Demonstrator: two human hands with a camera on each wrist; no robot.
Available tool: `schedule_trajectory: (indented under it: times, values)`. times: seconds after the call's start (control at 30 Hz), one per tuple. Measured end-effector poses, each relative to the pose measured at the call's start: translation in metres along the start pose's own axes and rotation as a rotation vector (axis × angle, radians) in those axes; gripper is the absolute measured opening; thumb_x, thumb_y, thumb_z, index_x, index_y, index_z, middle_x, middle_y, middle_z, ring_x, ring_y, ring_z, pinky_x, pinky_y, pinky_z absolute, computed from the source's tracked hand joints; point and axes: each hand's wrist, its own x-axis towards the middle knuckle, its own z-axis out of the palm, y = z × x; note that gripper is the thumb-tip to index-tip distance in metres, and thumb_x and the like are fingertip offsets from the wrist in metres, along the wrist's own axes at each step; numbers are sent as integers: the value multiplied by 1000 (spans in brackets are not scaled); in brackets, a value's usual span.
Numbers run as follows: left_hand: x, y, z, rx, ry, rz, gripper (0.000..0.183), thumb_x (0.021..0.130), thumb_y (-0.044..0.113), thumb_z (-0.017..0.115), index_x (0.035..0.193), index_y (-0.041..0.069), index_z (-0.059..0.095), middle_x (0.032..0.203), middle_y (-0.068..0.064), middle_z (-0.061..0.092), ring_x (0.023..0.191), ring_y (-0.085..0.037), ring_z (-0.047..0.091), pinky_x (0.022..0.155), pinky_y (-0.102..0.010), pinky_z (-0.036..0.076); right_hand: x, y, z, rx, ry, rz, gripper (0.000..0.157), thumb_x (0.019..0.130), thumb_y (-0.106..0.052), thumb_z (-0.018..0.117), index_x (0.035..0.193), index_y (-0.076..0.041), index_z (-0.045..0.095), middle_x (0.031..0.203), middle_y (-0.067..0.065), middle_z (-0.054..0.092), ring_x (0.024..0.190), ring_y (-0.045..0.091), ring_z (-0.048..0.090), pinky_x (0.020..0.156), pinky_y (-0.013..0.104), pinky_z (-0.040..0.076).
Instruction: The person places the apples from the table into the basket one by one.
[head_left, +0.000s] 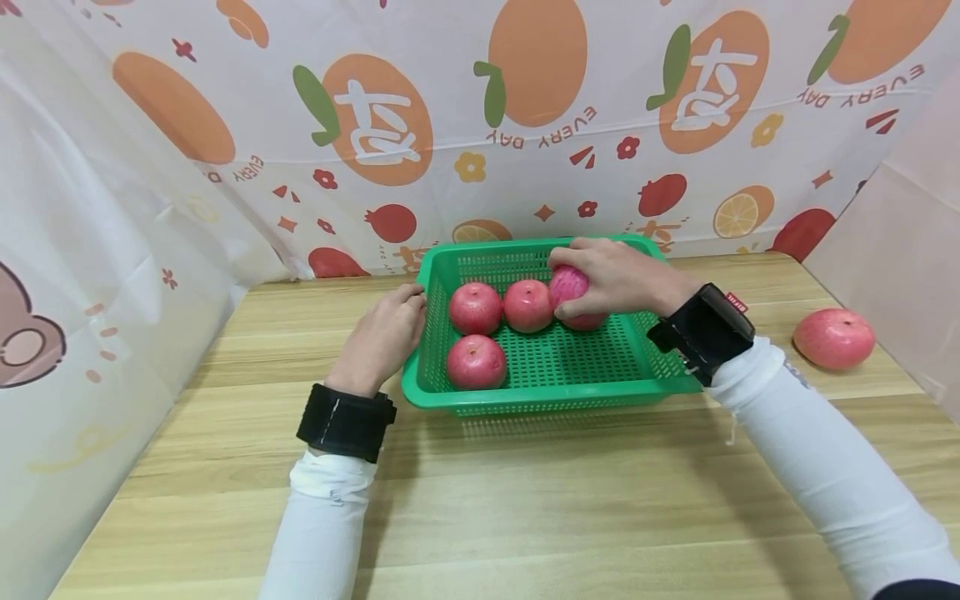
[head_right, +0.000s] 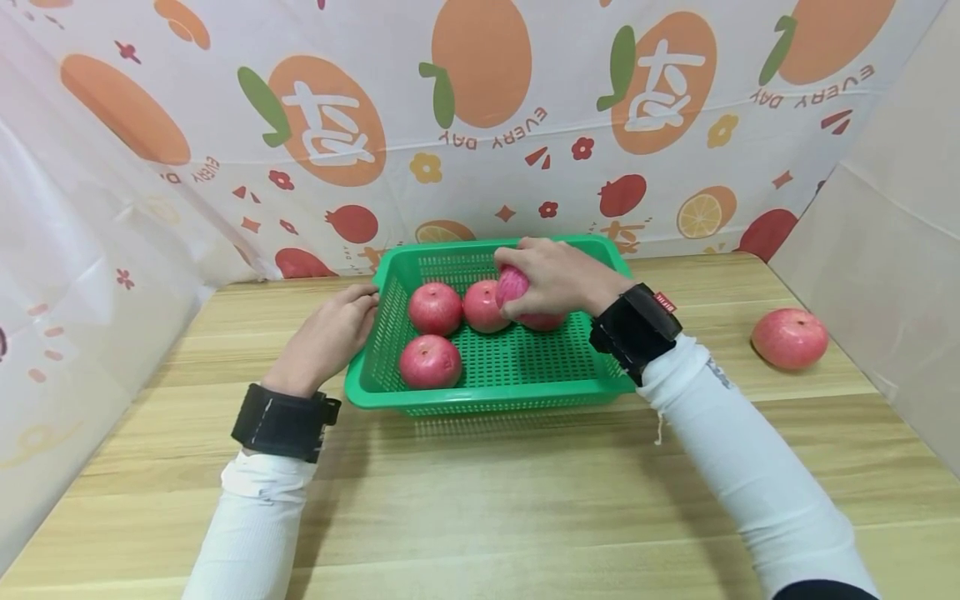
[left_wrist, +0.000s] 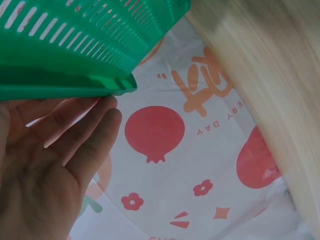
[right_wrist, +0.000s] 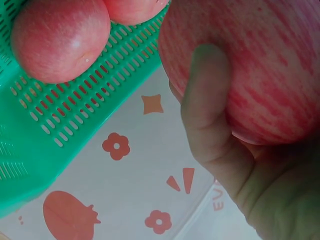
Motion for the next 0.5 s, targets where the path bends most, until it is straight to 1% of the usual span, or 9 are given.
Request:
schedule_trajectory:
  times: [0.13, 0.27, 0.4, 0.5]
  values:
    - [0, 0, 0, -4, 5, 7, 25, 99, -2, 61, 118, -18, 64, 132, -32, 58, 120, -45, 59, 100, -54, 50, 2, -1, 2, 14, -9, -22, 43, 84, -35, 75, 117, -12, 62, 110, 12, 57, 97, 30, 57, 69, 40, 57]
    - [0, -1, 0, -6, 9, 12, 25, 99, -3, 60, 118, -19, 64, 131, -32, 58, 120, -45, 59, 100, -54, 50, 3, -3, 4, 26, -30, -26, 44, 84, -35, 74, 118, -11, 62, 110, 11, 57, 98, 30, 57, 70, 40, 57]
    - [0, -1, 0, -4, 10, 14, 26, 99, -2, 60, 118, -19, 64, 131, -32, 58, 120, -45, 59, 100, -54, 50, 6, -6, 8, 26, -52, -13, 48, 84, -34, 75, 123, -10, 62, 114, 12, 57, 100, 30, 57, 73, 39, 58]
    - [0, -1, 0, -3, 7, 14, 26, 99, -2, 60, 119, -18, 64, 131, -32, 58, 119, -45, 59, 100, -54, 50, 8, -7, 11, 17, -69, -5, 51, 83, -33, 77, 126, -11, 61, 117, 13, 57, 102, 31, 57, 79, 42, 58]
